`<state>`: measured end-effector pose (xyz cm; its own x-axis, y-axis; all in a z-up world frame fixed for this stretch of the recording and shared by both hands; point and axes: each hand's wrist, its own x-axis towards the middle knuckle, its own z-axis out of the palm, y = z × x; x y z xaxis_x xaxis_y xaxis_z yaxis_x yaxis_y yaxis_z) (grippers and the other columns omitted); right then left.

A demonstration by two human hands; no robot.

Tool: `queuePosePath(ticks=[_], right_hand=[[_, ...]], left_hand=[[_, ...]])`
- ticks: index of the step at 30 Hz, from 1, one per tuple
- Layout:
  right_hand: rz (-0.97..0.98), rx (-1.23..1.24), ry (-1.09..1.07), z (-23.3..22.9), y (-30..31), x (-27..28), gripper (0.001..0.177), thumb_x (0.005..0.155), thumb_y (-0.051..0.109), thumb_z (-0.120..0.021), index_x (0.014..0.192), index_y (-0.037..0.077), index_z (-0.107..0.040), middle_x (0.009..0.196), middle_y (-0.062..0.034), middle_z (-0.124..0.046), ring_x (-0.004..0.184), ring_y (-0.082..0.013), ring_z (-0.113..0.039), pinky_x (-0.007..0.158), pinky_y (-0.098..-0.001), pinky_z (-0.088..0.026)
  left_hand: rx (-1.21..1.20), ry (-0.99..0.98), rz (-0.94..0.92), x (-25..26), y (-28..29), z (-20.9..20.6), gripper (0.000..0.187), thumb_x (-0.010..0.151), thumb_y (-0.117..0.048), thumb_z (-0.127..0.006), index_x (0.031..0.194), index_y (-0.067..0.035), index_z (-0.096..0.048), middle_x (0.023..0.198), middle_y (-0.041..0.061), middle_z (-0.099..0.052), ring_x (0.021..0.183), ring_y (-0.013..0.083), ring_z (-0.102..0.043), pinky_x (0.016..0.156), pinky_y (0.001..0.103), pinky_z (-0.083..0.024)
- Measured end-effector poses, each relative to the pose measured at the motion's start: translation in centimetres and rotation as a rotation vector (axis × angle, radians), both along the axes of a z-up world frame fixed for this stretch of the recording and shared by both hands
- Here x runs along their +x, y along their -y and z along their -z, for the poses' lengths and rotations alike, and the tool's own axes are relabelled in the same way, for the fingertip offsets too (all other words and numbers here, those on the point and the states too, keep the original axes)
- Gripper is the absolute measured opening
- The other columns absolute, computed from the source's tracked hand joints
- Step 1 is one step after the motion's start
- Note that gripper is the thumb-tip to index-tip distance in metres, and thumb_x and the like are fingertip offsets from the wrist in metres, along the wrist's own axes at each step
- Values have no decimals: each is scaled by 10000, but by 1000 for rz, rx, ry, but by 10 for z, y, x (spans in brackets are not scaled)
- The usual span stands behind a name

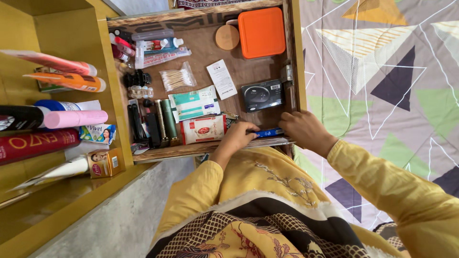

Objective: The person handles items in a wooden drawer, picking up an orange container, a camera, and a round filter, and later placing a white box into the drawer.

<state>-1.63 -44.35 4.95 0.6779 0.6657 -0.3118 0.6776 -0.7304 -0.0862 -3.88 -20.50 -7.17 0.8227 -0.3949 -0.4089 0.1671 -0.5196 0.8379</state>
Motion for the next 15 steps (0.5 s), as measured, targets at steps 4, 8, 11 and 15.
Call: queuePosePath(ticks=[4, 8, 11, 15], right_hand=[[12, -52, -6, 1, -3, -1, 110, 770, 122, -702, 870, 168, -712, 972, -30, -657, 924, -232, -683, 789, -371, -544], [13, -89, -79, -2, -5, 6, 160, 713, 129, -704, 865, 176, -718, 985, -32, -651, 939, -237, -679, 785, -367, -556], [123, 145, -55, -4, -4, 10, 63, 858, 166, -654, 860, 149, -715, 942, -49, -647, 859, -255, -688, 731, -393, -565], [95, 135, -42, 1, -5, 10, 108, 872, 201, -633, 807, 157, -707, 896, -43, -646, 865, -255, -685, 741, -402, -564]], left_hand=[[-28, 23, 18, -1, 2, 8, 298, 846, -182, -770, 1140, -132, -769, 1096, 124, -764, 997, 290, -741, 883, 367, -565], [-75, 54, 2, 4, 3, -14, 250, 854, -206, -773, 1085, -111, -771, 1057, 126, -766, 979, 277, -737, 868, 369, -560], [35, 31, -451, 23, -3, -40, 224, 944, -295, -717, 1028, -88, -736, 948, 119, -767, 853, 279, -754, 816, 395, -581], [172, 614, -714, 79, -14, -36, 602, 886, -236, -812, 1360, -53, -489, 1298, 230, -529, 1180, 433, -569, 961, 496, -499]])
